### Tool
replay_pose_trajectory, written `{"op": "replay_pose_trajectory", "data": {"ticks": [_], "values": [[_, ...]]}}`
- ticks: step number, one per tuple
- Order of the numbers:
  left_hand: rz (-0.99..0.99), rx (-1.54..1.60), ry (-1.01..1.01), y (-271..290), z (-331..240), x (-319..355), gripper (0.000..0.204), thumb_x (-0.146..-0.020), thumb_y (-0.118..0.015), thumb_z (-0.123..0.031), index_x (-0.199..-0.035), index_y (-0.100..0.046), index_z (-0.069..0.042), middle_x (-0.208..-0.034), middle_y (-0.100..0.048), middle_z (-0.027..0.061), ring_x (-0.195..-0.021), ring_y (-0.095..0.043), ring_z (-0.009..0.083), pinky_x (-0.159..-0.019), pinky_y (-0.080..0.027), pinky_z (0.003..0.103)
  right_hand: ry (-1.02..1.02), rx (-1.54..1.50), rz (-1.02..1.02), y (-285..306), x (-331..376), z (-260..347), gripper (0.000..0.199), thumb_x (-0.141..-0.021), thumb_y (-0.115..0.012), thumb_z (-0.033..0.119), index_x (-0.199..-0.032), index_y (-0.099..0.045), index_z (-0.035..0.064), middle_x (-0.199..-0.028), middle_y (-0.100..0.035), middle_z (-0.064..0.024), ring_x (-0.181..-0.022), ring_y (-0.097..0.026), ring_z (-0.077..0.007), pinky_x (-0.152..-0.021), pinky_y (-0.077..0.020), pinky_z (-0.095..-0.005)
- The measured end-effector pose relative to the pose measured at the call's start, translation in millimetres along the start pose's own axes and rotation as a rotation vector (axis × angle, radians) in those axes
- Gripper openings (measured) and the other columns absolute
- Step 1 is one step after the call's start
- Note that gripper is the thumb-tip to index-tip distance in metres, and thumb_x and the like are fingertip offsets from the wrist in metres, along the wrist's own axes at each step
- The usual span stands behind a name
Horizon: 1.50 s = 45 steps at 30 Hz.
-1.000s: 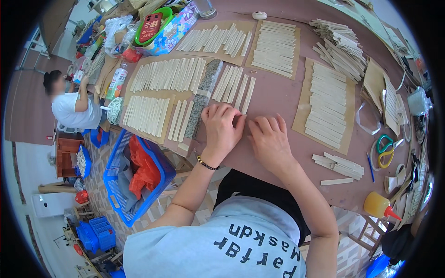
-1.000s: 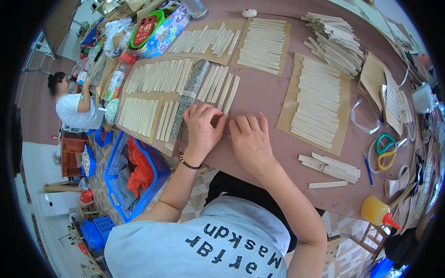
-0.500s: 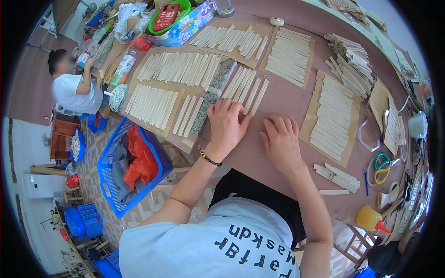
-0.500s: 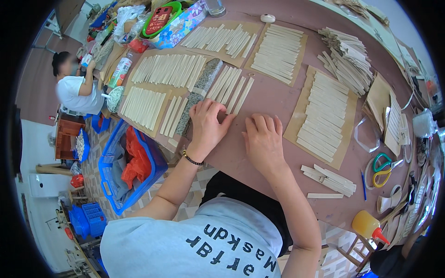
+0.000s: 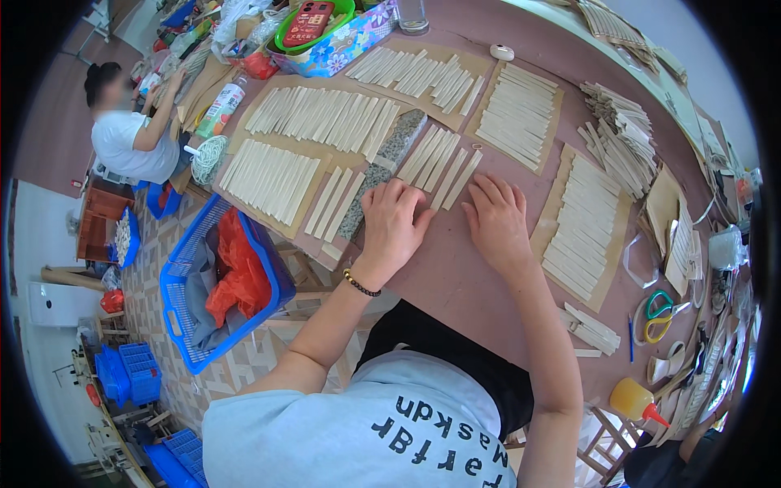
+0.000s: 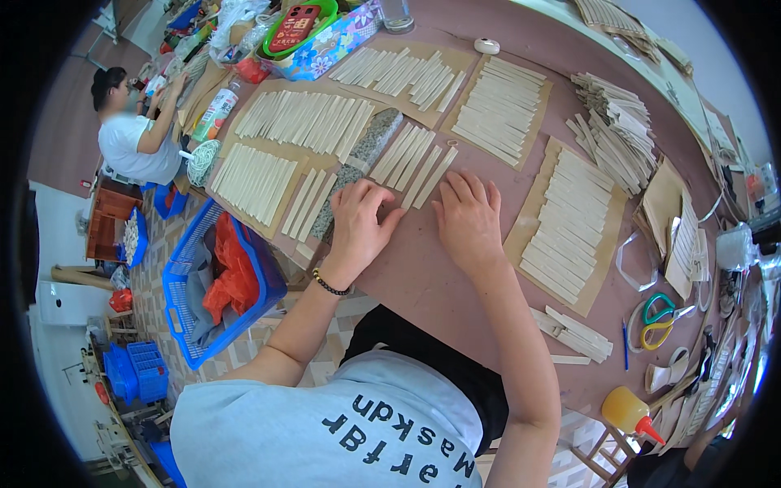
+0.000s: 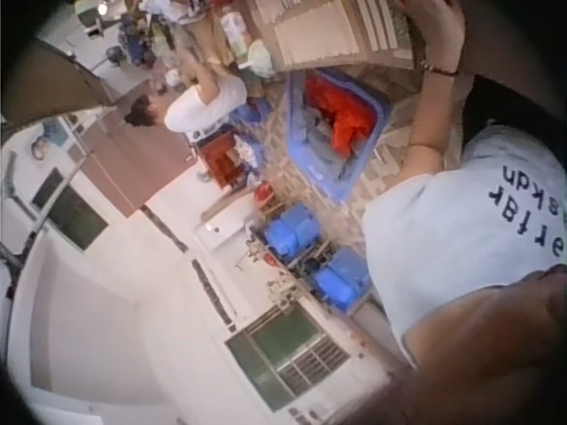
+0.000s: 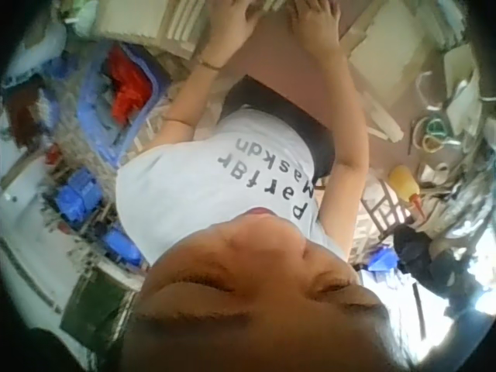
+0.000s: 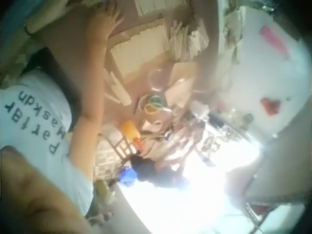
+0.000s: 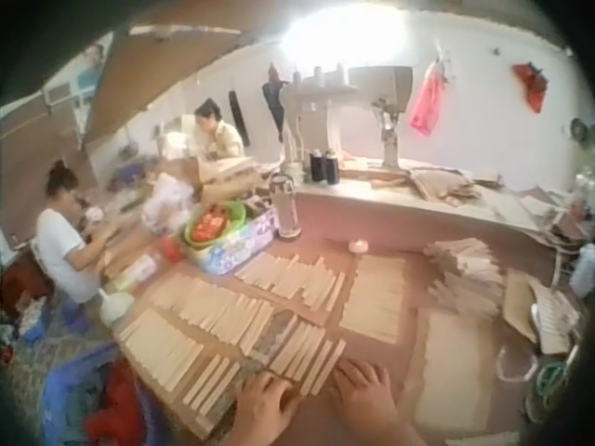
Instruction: The person applies glue from a yellow bottle onto thin wooden strips and places them onto a larger wooden board. The person repeats this process, picking up strips, applying glue, and arranging them in rows on the board.
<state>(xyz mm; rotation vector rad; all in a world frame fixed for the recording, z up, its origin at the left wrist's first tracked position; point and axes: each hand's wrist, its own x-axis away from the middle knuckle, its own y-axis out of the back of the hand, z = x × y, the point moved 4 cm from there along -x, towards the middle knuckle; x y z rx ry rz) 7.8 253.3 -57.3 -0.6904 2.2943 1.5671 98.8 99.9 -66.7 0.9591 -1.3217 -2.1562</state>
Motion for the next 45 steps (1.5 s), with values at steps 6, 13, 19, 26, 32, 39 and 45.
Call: {"op": "replay_pose_trajectory", "data": {"ticks": [6, 13, 19, 26, 32, 39, 45], "values": [[-0.036, -0.043, -0.007, -4.1, 2.4, -7.1, 0.027, -0.072, -0.083, -0.015, -0.09, -0.064, -0.011, -0.093, -0.057, 0.0042, -0.095, -0.056, 0.0262, -0.089, -0.037, 0.042, 0.002, -0.004, 0.045, -2.0, -6.0, -1.2, 0.035, -0.092, -0.063, 0.021, -0.122, -0.06, 0.0031, -0.132, -0.056, -0.0073, -0.132, -0.045, -0.0256, -0.11, -0.0336, -0.0544], [-0.051, -0.054, -0.003, -6.9, 3.9, -12.1, 0.027, -0.072, -0.082, -0.014, -0.09, -0.063, -0.01, -0.093, -0.057, 0.005, -0.095, -0.056, 0.0264, -0.089, -0.037, 0.042, 0.006, -0.028, 0.041, -4.0, -11.2, -1.3, 0.035, -0.092, -0.063, 0.021, -0.122, -0.061, 0.0032, -0.133, -0.056, -0.0081, -0.132, -0.046, -0.0265, -0.111, -0.0326, -0.0534], [-0.055, -0.045, 0.003, -4.4, 5.0, -10.7, 0.027, -0.072, -0.082, -0.015, -0.09, -0.063, -0.009, -0.092, -0.056, 0.0053, -0.094, -0.056, 0.0267, -0.089, -0.037, 0.043, 0.026, -0.048, 0.032, -8.7, -15.5, -1.0, 0.036, -0.092, -0.063, 0.022, -0.122, -0.06, 0.003, -0.133, -0.056, -0.009, -0.132, -0.046, -0.0272, -0.111, -0.032, -0.0528], [-0.067, -0.042, 0.002, 0.9, 4.0, -8.7, 0.024, -0.074, -0.081, -0.014, -0.089, -0.063, -0.009, -0.092, -0.057, 0.0054, -0.094, -0.056, 0.0268, -0.088, -0.037, 0.043, -0.005, -0.093, 0.015, -6.3, -14.0, 1.4, 0.036, -0.091, -0.063, 0.021, -0.123, -0.06, 0.0028, -0.132, -0.056, -0.011, -0.131, -0.046, -0.0295, -0.11, -0.0336, -0.0531], [-0.082, 0.032, -0.104, 8.9, -8.3, -5.7, 0.015, -0.082, -0.072, -0.009, -0.089, -0.059, -0.008, -0.084, -0.055, 0.0088, -0.084, -0.056, 0.0286, -0.081, -0.039, 0.043, -0.061, -0.299, -0.103, 22.9, 10.0, 7.9, 0.035, -0.09, -0.066, 0.016, -0.121, -0.061, 0.0012, -0.127, -0.059, -0.0187, -0.123, -0.052, -0.0368, -0.108, -0.0388, -0.0477], [0.15, 0.386, 0.041, 1.0, -53.8, 27.8, 0.018, -0.09, -0.07, -0.011, -0.085, -0.055, -0.003, -0.075, -0.056, 0.0124, -0.069, -0.055, 0.0317, -0.063, -0.044, 0.041, -0.411, -1.409, -0.156, 85.5, 134.1, 17.3, 0.032, -0.095, -0.063, 0.012, -0.123, -0.059, -0.0028, -0.122, -0.063, -0.0172, -0.115, -0.062, -0.0255, -0.1, -0.0479, -0.0369], [0.384, 0.477, -0.439, -20.5, -142.7, 49.5, 0.024, -0.086, -0.071, -0.009, -0.076, -0.05, -0.004, -0.07, -0.051, 0.0139, -0.064, -0.051, 0.0339, -0.063, -0.042, 0.044, -0.306, -2.009, -0.736, 112.3, 273.9, -23.6, 0.046, -0.1, -0.058, 0.032, -0.131, -0.053, -0.0012, -0.122, -0.061, -0.0143, -0.108, -0.063, -0.0276, -0.098, -0.0502, -0.0406]]}}
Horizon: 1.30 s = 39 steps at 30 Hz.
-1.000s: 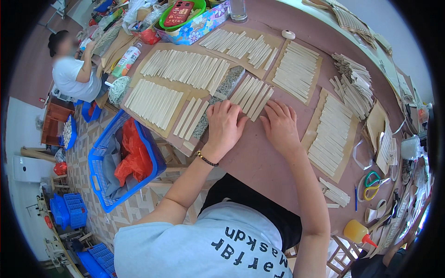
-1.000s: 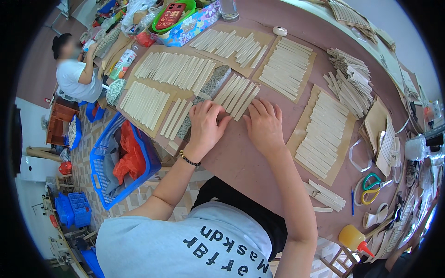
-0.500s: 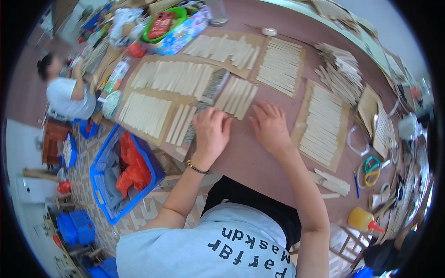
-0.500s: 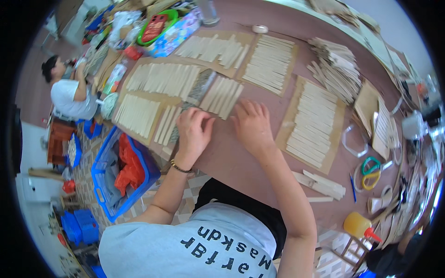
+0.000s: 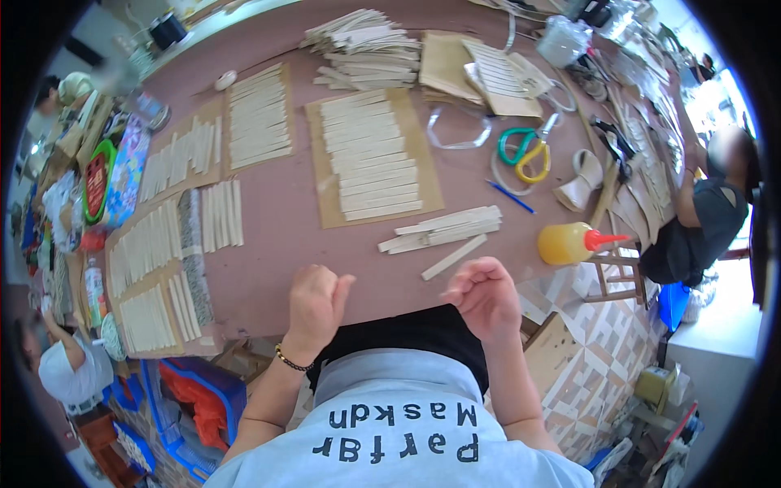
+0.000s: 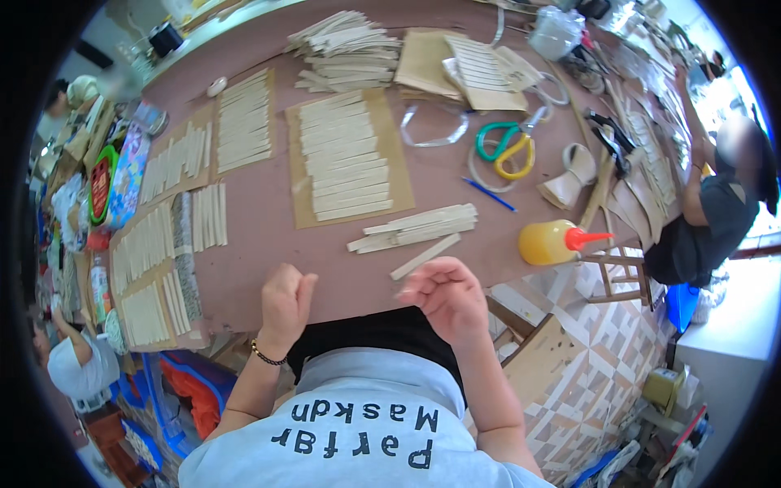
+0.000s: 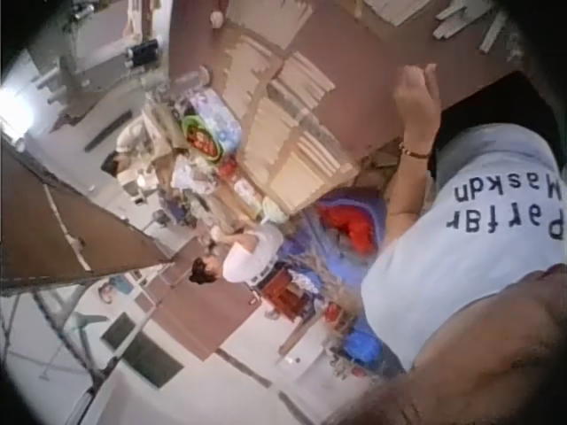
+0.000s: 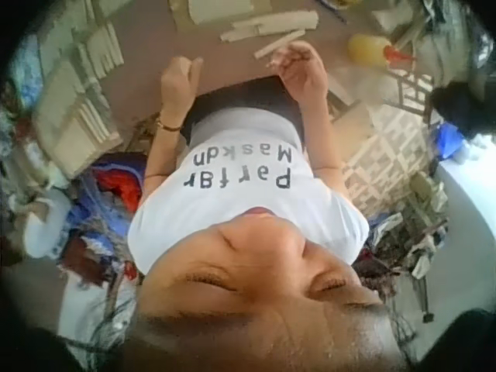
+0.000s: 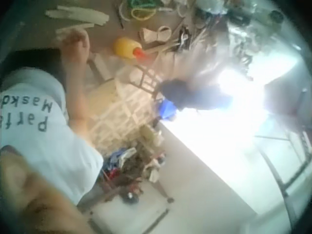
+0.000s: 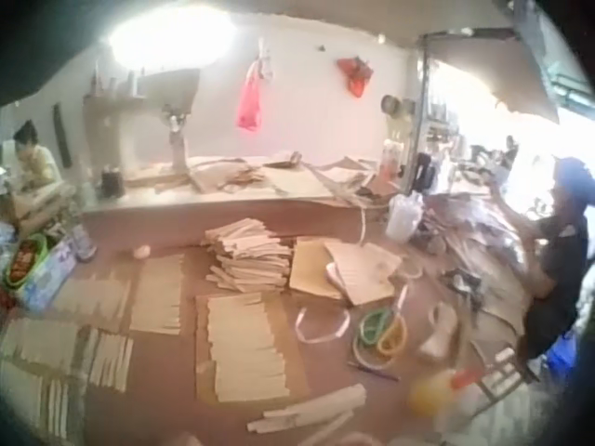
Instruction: The person applies glue from a yellow bottle onto thin wooden strips and places them onto a larger wooden board. The person repeats this process, picking up strips, applying glue, and arranging them in rows on the board.
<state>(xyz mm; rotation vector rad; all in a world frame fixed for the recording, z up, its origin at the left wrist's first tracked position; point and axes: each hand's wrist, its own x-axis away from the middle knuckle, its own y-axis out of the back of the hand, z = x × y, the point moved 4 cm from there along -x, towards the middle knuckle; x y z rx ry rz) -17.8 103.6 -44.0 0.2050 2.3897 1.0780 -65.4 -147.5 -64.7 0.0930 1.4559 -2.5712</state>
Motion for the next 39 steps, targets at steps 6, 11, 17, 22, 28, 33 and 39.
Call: {"op": "replay_pose_trajectory", "data": {"ticks": [6, 11, 17, 22, 28, 33, 39], "values": [[0.155, 0.142, -0.256, -52.9, -61.9, -22.6, 0.01, -0.083, -0.069, -0.002, -0.088, -0.06, 0.0, -0.089, -0.06, 0.014, -0.085, -0.057, 0.0341, -0.077, -0.047, 0.043, 0.254, -0.744, -0.052, 34.7, 25.8, 58.0, 0.098, -0.08, -0.071, 0.063, -0.146, -0.035, -0.0006, -0.13, -0.054, -0.0122, -0.118, -0.054, -0.0253, -0.1, -0.0483, -0.0402], [0.207, 0.031, -0.359, -69.3, -74.3, -19.2, 0.023, -0.081, -0.068, -0.003, -0.104, -0.066, 0.0, -0.102, -0.062, 0.0092, -0.098, -0.058, 0.0273, -0.085, -0.048, 0.04, 0.404, -1.059, -0.159, 59.8, 1.2, 66.6, 0.092, -0.077, -0.08, 0.049, -0.141, -0.039, -0.003, -0.125, -0.056, -0.0148, -0.115, -0.057, -0.0263, -0.099, -0.0515, -0.0391], [0.243, 0.029, -0.452, -80.7, -80.2, -21.4, 0.024, -0.076, -0.064, 0.001, -0.1, -0.067, 0.002, -0.101, -0.062, 0.0104, -0.097, -0.058, 0.0278, -0.086, -0.049, 0.038, 0.546, -1.018, -0.337, 74.2, -7.5, 73.0, 0.053, -0.085, -0.075, 0.026, -0.126, -0.055, -0.0013, -0.123, -0.059, -0.0165, -0.115, -0.058, -0.029, -0.096, -0.054, -0.0367], [0.249, 0.043, -0.484, -91.5, -89.0, -26.6, 0.025, -0.074, -0.064, 0.003, -0.099, -0.068, 0.003, -0.1, -0.062, 0.01, -0.096, -0.059, 0.0278, -0.086, -0.049, 0.039, 0.48, -0.872, -0.314, 72.3, -4.4, 67.5, 0.053, -0.09, -0.068, 0.031, -0.134, -0.051, 0.0051, -0.128, -0.06, -0.0159, -0.118, -0.059, -0.0327, -0.098, -0.0528, -0.0461], [0.275, 0.061, -0.527, -85.4, -88.7, -20.0, 0.023, -0.075, -0.069, 0.001, -0.098, -0.068, 0.002, -0.1, -0.063, 0.0093, -0.096, -0.06, 0.0281, -0.086, -0.049, 0.04, 0.445, -0.335, -0.375, 76.1, 23.7, 72.7, 0.058, -0.092, -0.067, 0.036, -0.139, -0.047, 0.0088, -0.129, -0.059, -0.0152, -0.122, -0.056, -0.0365, -0.1, -0.0487, -0.0572], [0.261, 0.068, -0.509, -76.8, -85.9, -14.0, 0.027, -0.078, -0.073, -0.006, -0.104, -0.068, 0.003, -0.105, -0.064, 0.01, -0.1, -0.06, 0.029, -0.088, -0.049, 0.041, 0.53, 0.066, -0.384, 65.4, 33.0, 109.0, 0.062, -0.09, -0.071, 0.03, -0.141, -0.043, 0.0087, -0.143, -0.048, -0.0203, -0.131, -0.049, -0.0449, -0.1, -0.0474, -0.0637], [0.281, 0.082, -0.521, -77.9, -84.3, -8.5, 0.035, -0.076, -0.077, -0.01, -0.107, -0.067, 0.003, -0.111, -0.063, 0.0106, -0.103, -0.059, 0.0282, -0.089, -0.048, 0.042, 0.554, 0.376, -0.592, 58.0, 44.8, 116.4, 0.063, -0.085, -0.076, 0.013, -0.138, -0.043, 0.0068, -0.14, -0.048, -0.0236, -0.128, -0.05, -0.047, -0.098, -0.0511, -0.0611]]}}
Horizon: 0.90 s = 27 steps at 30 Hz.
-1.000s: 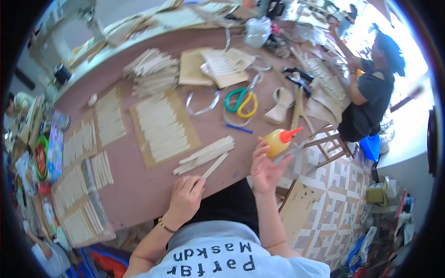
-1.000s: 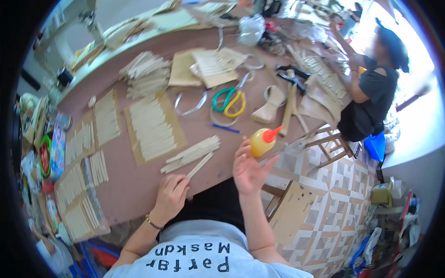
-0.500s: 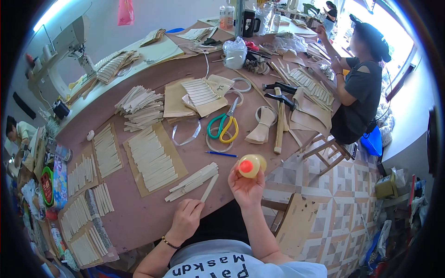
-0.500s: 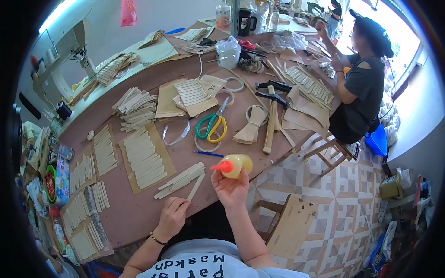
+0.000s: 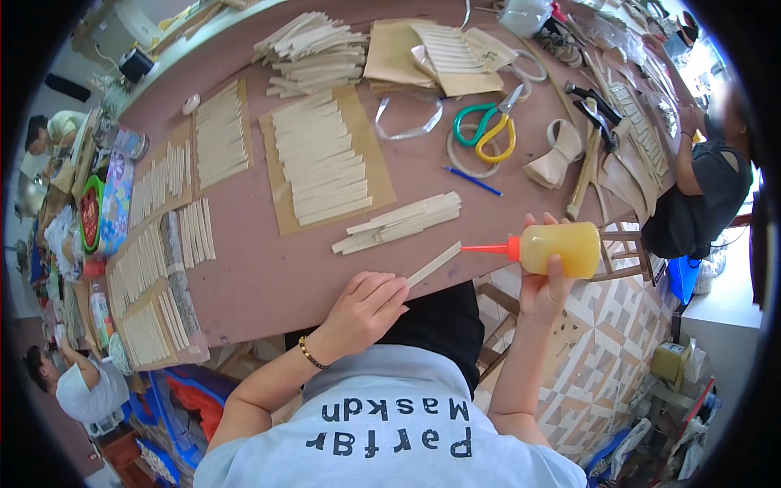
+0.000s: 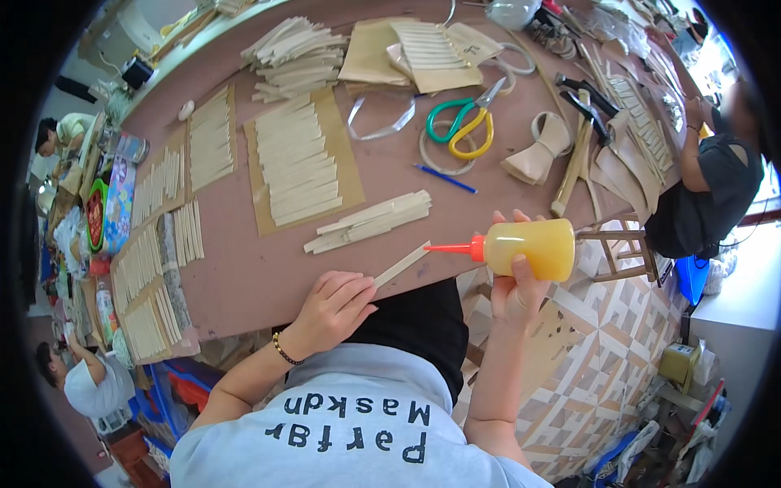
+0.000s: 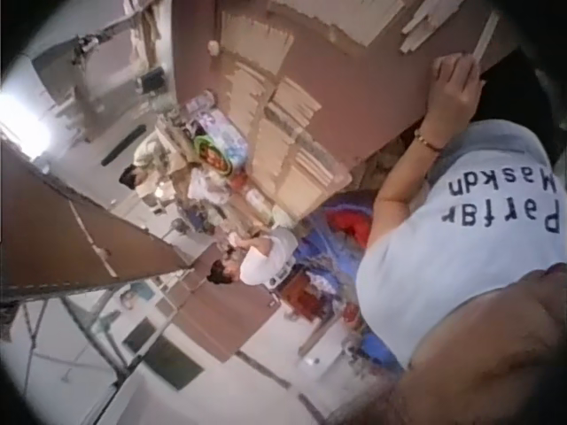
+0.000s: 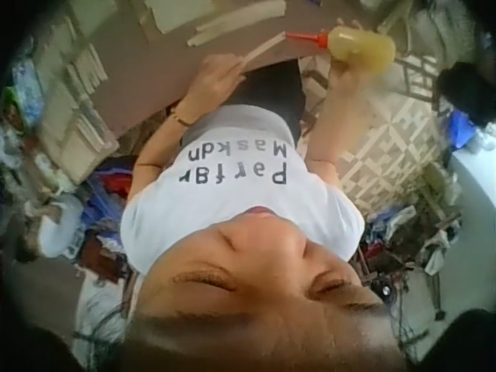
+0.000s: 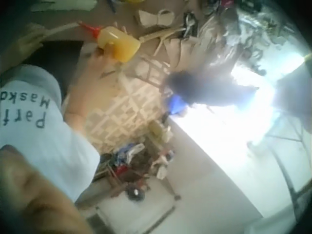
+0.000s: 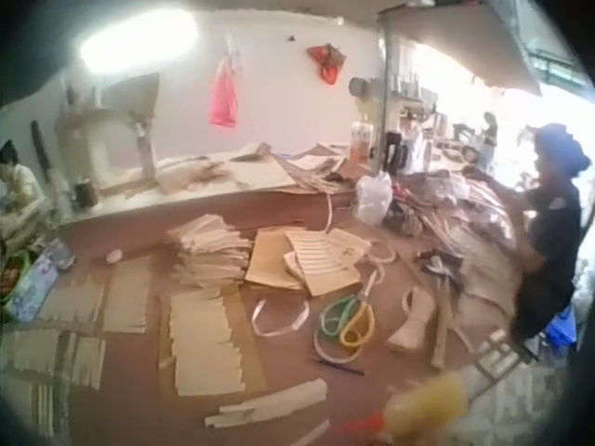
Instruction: The person applies glue from a yellow bottle onto thin wooden strips and places them onto a larger wooden board. The person repeats this process, picking up strips, applying glue, and arranging them in rows on the board.
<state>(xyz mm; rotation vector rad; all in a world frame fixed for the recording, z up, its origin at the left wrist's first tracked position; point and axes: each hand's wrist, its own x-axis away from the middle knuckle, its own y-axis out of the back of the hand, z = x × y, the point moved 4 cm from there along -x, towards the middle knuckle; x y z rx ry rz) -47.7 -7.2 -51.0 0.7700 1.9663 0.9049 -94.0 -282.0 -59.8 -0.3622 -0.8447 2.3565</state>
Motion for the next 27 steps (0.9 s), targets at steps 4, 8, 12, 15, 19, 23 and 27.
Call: {"op": "replay_pose_trajectory", "data": {"ticks": [4, 8, 12, 15, 19, 23, 27], "values": [[-0.006, -0.028, 0.013, -4.7, 0.3, 8.8, 0.034, -0.076, -0.076, -0.008, -0.106, -0.067, 0.003, -0.109, -0.063, 0.0103, -0.1, -0.058, 0.0271, -0.088, -0.048, 0.041, 0.03, 0.178, 0.015, -3.6, 8.0, -1.0, 0.069, -0.086, -0.078, 0.022, -0.141, -0.039, 0.0058, -0.138, -0.049, -0.0234, -0.128, -0.05, -0.0475, -0.099, -0.0494, -0.063], [-0.029, -0.045, 0.053, -8.2, -3.4, 7.3, 0.032, -0.076, -0.076, -0.007, -0.105, -0.067, 0.002, -0.107, -0.062, 0.0094, -0.097, -0.057, 0.0262, -0.087, -0.047, 0.04, 0.085, 0.281, 0.027, -4.6, 13.8, -2.8, 0.067, -0.087, -0.076, 0.022, -0.14, -0.04, 0.0053, -0.136, -0.051, -0.0238, -0.127, -0.051, -0.0477, -0.1, -0.0503, -0.0602], [-0.048, -0.047, 0.071, -12.3, -5.3, 1.9, 0.031, -0.076, -0.076, -0.006, -0.105, -0.067, 0.0, -0.107, -0.061, 0.0085, -0.097, -0.057, 0.0257, -0.087, -0.047, 0.04, 0.142, 0.335, 0.023, -5.3, 16.6, -5.0, 0.064, -0.088, -0.075, 0.023, -0.139, -0.041, 0.0047, -0.135, -0.052, -0.0245, -0.126, -0.052, -0.0477, -0.1, -0.0509, -0.0569], [-0.043, -0.047, 0.072, -14.3, -6.2, 1.2, 0.032, -0.076, -0.075, -0.006, -0.106, -0.067, 0.0, -0.108, -0.061, 0.0081, -0.098, -0.057, 0.0255, -0.087, -0.046, 0.04, 0.156, 0.364, 0.014, -7.0, 18.6, -6.1, 0.061, -0.089, -0.074, 0.023, -0.138, -0.042, 0.0042, -0.134, -0.052, -0.0246, -0.125, -0.053, -0.0475, -0.1, -0.0509, -0.0547], [-0.063, -0.042, 0.075, -13.7, -5.2, 4.1, 0.033, -0.075, -0.076, -0.006, -0.107, -0.068, 0.0, -0.107, -0.06, 0.0074, -0.098, -0.056, 0.0253, -0.089, -0.045, 0.041, 0.154, 0.403, 0.026, -8.3, 20.0, -7.9, 0.059, -0.09, -0.073, 0.022, -0.137, -0.043, 0.0037, -0.134, -0.053, -0.0238, -0.124, -0.055, -0.0471, -0.101, -0.0505, -0.0521], [-0.059, -0.048, 0.105, -12.8, -4.4, 5.8, 0.032, -0.076, -0.077, -0.007, -0.106, -0.069, -0.001, -0.105, -0.059, 0.0068, -0.098, -0.056, 0.0252, -0.09, -0.045, 0.042, 0.171, 0.406, 0.017, -6.0, 20.1, -11.1, 0.058, -0.091, -0.072, 0.021, -0.137, -0.043, 0.0037, -0.135, -0.053, -0.0241, -0.124, -0.055, -0.0467, -0.102, -0.0496, -0.0513], [-0.062, -0.039, 0.109, -13.1, -3.1, 6.4, 0.031, -0.076, -0.077, -0.007, -0.106, -0.069, -0.001, -0.104, -0.059, 0.0067, -0.098, -0.056, 0.0253, -0.09, -0.044, 0.042, 0.22, 0.427, 0.01, -6.4, 19.9, -11.6, 0.057, -0.091, -0.072, 0.02, -0.137, -0.043, 0.0035, -0.134, -0.053, -0.0242, -0.123, -0.056, -0.0461, -0.102, -0.0493, -0.0516]]}}
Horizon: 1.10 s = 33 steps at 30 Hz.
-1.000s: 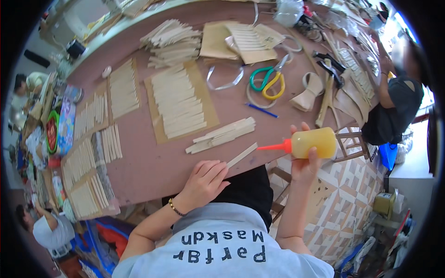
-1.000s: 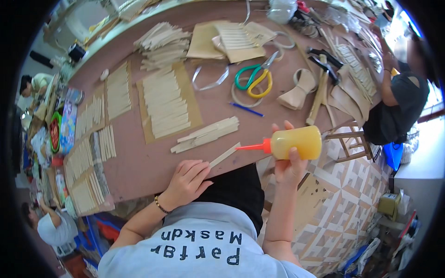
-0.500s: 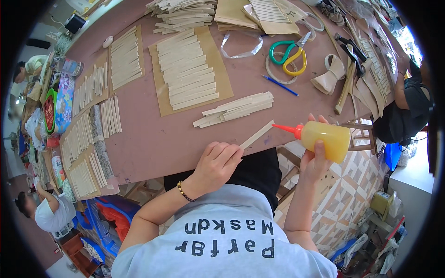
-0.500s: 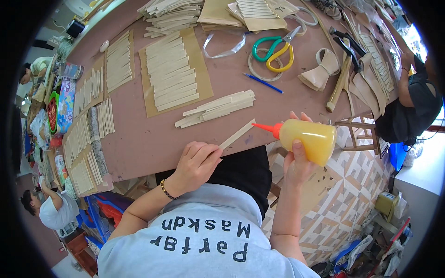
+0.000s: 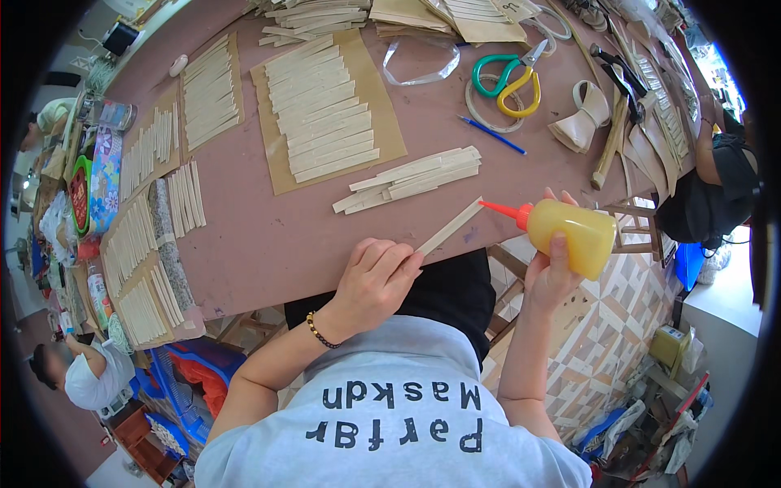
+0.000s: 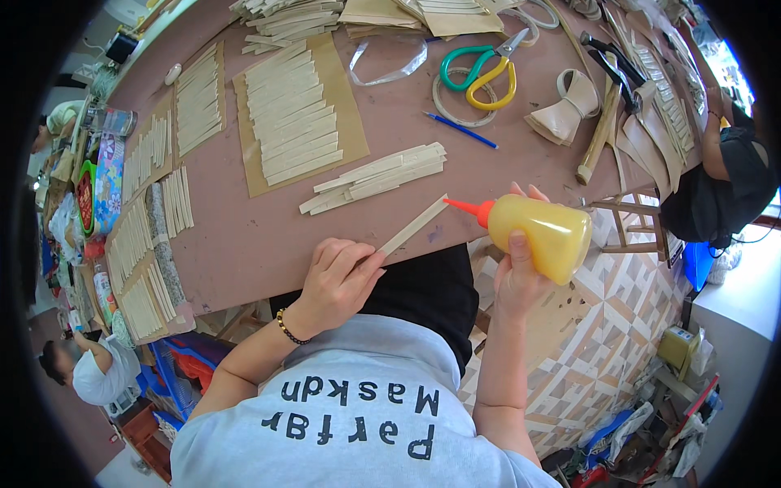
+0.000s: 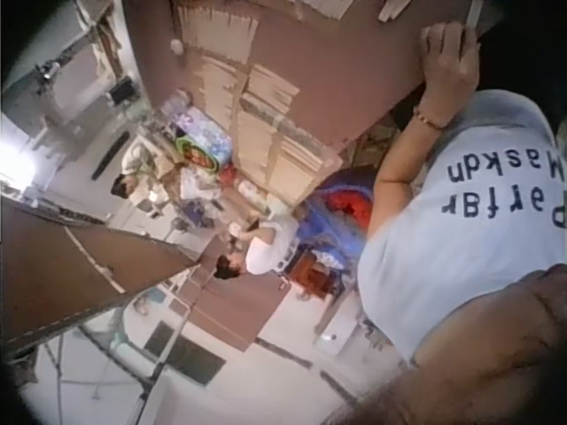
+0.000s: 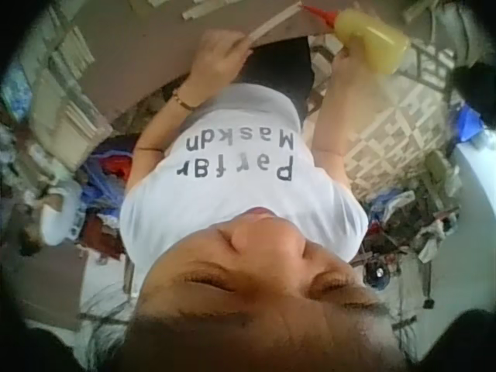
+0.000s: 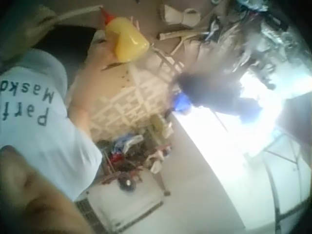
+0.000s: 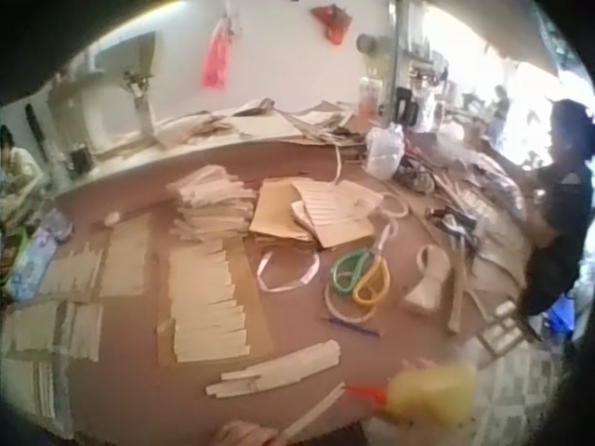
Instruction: The person applies glue from a yellow bottle onto thin wooden strips and places them onto a larger wooden board. The person repeats this process, picking up strips, applying glue, and arranging them in rows on the board.
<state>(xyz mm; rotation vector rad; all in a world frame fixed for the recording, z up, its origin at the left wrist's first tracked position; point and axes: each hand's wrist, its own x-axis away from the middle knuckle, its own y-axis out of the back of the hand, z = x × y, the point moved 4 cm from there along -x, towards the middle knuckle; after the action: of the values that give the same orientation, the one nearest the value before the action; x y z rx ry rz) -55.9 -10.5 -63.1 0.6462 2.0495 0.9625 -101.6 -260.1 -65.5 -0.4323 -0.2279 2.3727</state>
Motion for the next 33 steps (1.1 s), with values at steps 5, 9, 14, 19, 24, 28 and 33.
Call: {"op": "replay_pose_trajectory", "data": {"ticks": [5, 9, 14, 19, 24, 28, 33], "values": [[-0.012, 0.016, 0.011, 0.8, 0.8, 0.8, 0.03, -0.076, -0.077, -0.007, -0.104, -0.069, -0.001, -0.103, -0.058, 0.0066, -0.095, -0.056, 0.0258, -0.088, -0.045, 0.042, -0.001, -0.017, 0.02, -1.6, 3.4, -0.2, 0.057, -0.09, -0.073, 0.021, -0.136, -0.044, 0.0031, -0.133, -0.054, -0.0235, -0.121, -0.057, -0.0454, -0.102, -0.0498, -0.0514], [-0.039, 0.034, 0.044, 3.2, 0.7, 0.1, 0.028, -0.075, -0.078, -0.007, -0.101, -0.069, -0.001, -0.101, -0.058, 0.0067, -0.092, -0.057, 0.0261, -0.085, -0.046, 0.041, -0.004, -0.024, -0.017, -0.4, 2.9, 0.5, 0.061, -0.088, -0.076, 0.019, -0.136, -0.043, 0.0022, -0.132, -0.054, -0.0244, -0.121, -0.058, -0.0437, -0.101, -0.0503, -0.0491], [-0.052, 0.053, 0.035, 2.9, 2.4, 1.1, 0.028, -0.073, -0.079, -0.006, -0.099, -0.07, -0.002, -0.097, -0.059, 0.006, -0.09, -0.057, 0.0258, -0.083, -0.046, 0.041, -0.019, -0.035, 0.023, -5.2, 10.0, 0.7, 0.061, -0.088, -0.075, 0.019, -0.136, -0.042, 0.0022, -0.131, -0.054, -0.0254, -0.12, -0.058, -0.0443, -0.1, -0.0508, -0.0502], [-0.056, 0.085, 0.016, 2.3, 3.5, 2.0, 0.026, -0.072, -0.079, -0.005, -0.097, -0.07, -0.003, -0.094, -0.059, 0.0054, -0.088, -0.057, 0.0256, -0.082, -0.046, 0.04, -0.036, -0.027, 0.082, -15.3, 21.5, 1.1, 0.06, -0.09, -0.073, 0.022, -0.137, -0.041, 0.0023, -0.132, -0.054, -0.0261, -0.119, -0.058, -0.0473, -0.096, -0.0535, -0.0536], [-0.1, 0.115, 0.061, 3.8, 5.4, 2.4, 0.025, -0.07, -0.081, -0.005, -0.092, -0.069, -0.004, -0.092, -0.058, 0.0056, -0.086, -0.057, 0.026, -0.082, -0.047, 0.041, -0.157, -0.119, 0.161, -22.8, 41.3, 0.9, 0.068, -0.086, -0.078, 0.018, -0.139, -0.036, 0.0056, -0.132, -0.055, -0.0237, -0.121, -0.058, -0.0428, -0.102, -0.048, -0.0487], [-0.12, 0.107, 0.075, 3.0, 7.1, 5.5, 0.025, -0.069, -0.083, -0.006, -0.089, -0.067, -0.005, -0.091, -0.058, 0.0057, -0.085, -0.057, 0.0265, -0.084, -0.046, 0.043, -0.122, -0.047, 0.202, -26.2, 45.3, 1.5, 0.065, -0.089, -0.075, 0.023, -0.139, -0.038, 0.0052, -0.132, -0.054, -0.0254, -0.122, -0.056, -0.0461, -0.097, -0.0536, -0.0506], [-0.117, 0.086, 0.088, 1.9, 7.3, 6.6, 0.025, -0.07, -0.084, -0.008, -0.089, -0.067, -0.006, -0.091, -0.058, 0.0056, -0.086, -0.057, 0.0258, -0.088, -0.046, 0.045, -0.181, -0.1, 0.222, -31.7, 51.2, 4.5, 0.069, -0.086, -0.078, 0.023, -0.139, -0.036, 0.0067, -0.132, -0.055, -0.023, -0.121, -0.058, -0.0428, -0.1, -0.0501, -0.049]]}}
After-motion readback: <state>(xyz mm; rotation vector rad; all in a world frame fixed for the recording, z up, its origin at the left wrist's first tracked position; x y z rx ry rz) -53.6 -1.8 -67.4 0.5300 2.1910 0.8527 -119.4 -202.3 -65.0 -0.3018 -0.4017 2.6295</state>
